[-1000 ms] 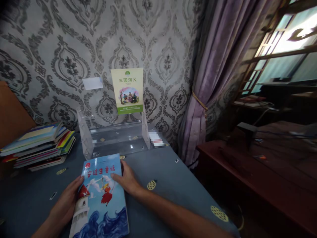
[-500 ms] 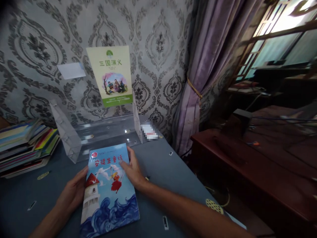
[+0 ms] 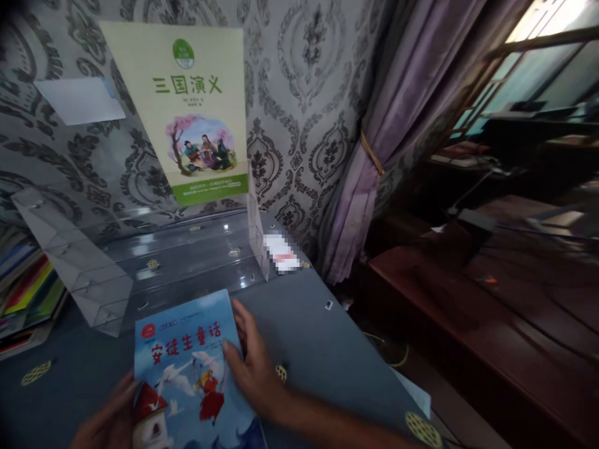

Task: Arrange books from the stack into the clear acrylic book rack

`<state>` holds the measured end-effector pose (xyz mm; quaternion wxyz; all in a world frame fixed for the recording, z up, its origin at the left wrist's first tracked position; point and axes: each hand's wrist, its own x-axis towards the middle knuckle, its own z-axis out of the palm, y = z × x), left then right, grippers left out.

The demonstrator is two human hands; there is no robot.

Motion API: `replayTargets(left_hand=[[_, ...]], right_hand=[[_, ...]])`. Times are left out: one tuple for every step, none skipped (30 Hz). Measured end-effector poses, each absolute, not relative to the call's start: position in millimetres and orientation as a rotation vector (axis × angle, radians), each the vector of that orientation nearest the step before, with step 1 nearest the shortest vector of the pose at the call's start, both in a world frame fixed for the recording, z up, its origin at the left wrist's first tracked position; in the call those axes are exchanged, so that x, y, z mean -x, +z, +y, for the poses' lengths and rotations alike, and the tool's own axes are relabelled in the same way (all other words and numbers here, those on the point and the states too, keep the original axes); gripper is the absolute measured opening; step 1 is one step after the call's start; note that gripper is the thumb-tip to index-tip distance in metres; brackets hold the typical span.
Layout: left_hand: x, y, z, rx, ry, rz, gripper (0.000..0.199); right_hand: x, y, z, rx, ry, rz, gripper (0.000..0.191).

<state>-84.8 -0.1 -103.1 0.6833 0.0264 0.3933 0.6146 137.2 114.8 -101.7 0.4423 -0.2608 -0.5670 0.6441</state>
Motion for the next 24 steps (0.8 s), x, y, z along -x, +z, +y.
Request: replayTargets(left_hand=[[82.7,-98.1,2.2,-0.054,1.402,0.963,0.043],[80.4,-92.9,4.8,-0.046,1.422,1.041,0.046],[77.9,-87.8,7.7,-0.041,1.439,1.097,0.051],[75.1,-83.0,10.4,-0.032,1.449,1.124,0.056],[72.3,-78.7,12.8,-0.021,1.444,1.145,0.060],[69.7,-75.2,14.8,-0.043,1.468,1.145,0.061],[67.6,-72.7,16.3,-0.087,1.492,1.125,0.059],[66.1,-71.3,17.2,-0.143,1.506,1.100,0.055],[65.4,-70.9,17.7,-0.191,1.519,1.082,0.049],[65.4,-71.4,17.8,-0.234,1.532,1.056,0.042],[66.0,-72.6,17.6,-0.268,1.540,1.037,0.035],[67.0,-74.2,17.2,-0.299,1.544,1.026,0.029],[68.3,-75.9,16.8,-0.324,1.554,1.023,0.025],[69.7,-77.5,16.5,-0.353,1.553,1.015,0.023],[70.9,-78.9,16.3,-0.380,1.550,1.012,0.023],[71.9,-79.9,16.3,-0.403,1.548,1.011,0.022],[72.6,-80.5,16.5,-0.421,1.547,1.012,0.021],[73.1,-80.9,16.8,-0.433,1.546,1.014,0.021],[73.4,-81.1,17.1,-0.442,1.545,1.016,0.021],[73.6,-81.2,17.5,-0.449,1.543,1.017,0.021],[73.8,-81.3,17.8,-0.455,1.540,1.014,0.021],[74.0,-81.5,18.0,-0.464,1.537,1.009,0.022],[74.2,-81.9,18.1,-0.472,1.533,1.001,0.022],[74.6,-82.5,18.2,-0.479,1.531,0.992,0.023]], right_hand=[[-134.9,-103.1,116.3,0.633,1.594,-1.405,0.061],[-132.3,-105.3,118.3,0.618,1.594,-1.392,0.062],[-129.8,-108.1,120.8,0.606,1.593,-1.366,0.063],[-127.5,-111.4,123.7,0.598,1.600,-1.329,0.064],[-125.7,-114.6,127.0,0.587,1.617,-1.290,0.066],[-124.4,-117.4,130.4,0.589,1.632,-1.255,0.067],[-123.5,-119.5,133.7,0.610,1.657,-1.219,0.066],[-122.8,-120.8,136.6,0.633,1.684,-1.176,0.064],[-122.2,-121.2,139.1,0.653,1.714,-1.133,0.062],[-121.5,-120.9,140.9,0.659,1.745,-1.113,0.062],[-120.8,-120.1,142.3,0.651,1.769,-1.112,0.060],[-119.9,-118.9,143.2,0.634,1.786,-1.124,0.057],[-118.9,-117.7,143.9,0.623,1.791,-1.137,0.055],[-117.9,-116.7,144.5,0.620,1.788,-1.150,0.053],[-117.0,-115.9,145.0,0.622,1.782,-1.158,0.051],[-116.2,-115.6,145.6,0.626,1.778,-1.163,0.049],[-115.5,-115.6,146.2,0.630,1.778,-1.165,0.049],[-115.0,-115.9,146.9,0.631,1.780,-1.165,0.048],[-114.6,-116.4,147.5,0.629,1.785,-1.165,0.047],[-114.3,-117.2,148.2,0.626,1.788,-1.165,0.047],[-114.0,-118.0,148.8,0.625,1.788,-1.166,0.047],[-113.7,-118.8,149.3,0.625,1.786,-1.166,0.046],[-113.5,-119.6,149.8,0.627,1.782,-1.168,0.046],[-113.2,-120.3,150.2,0.629,1.778,-1.170,0.046]])
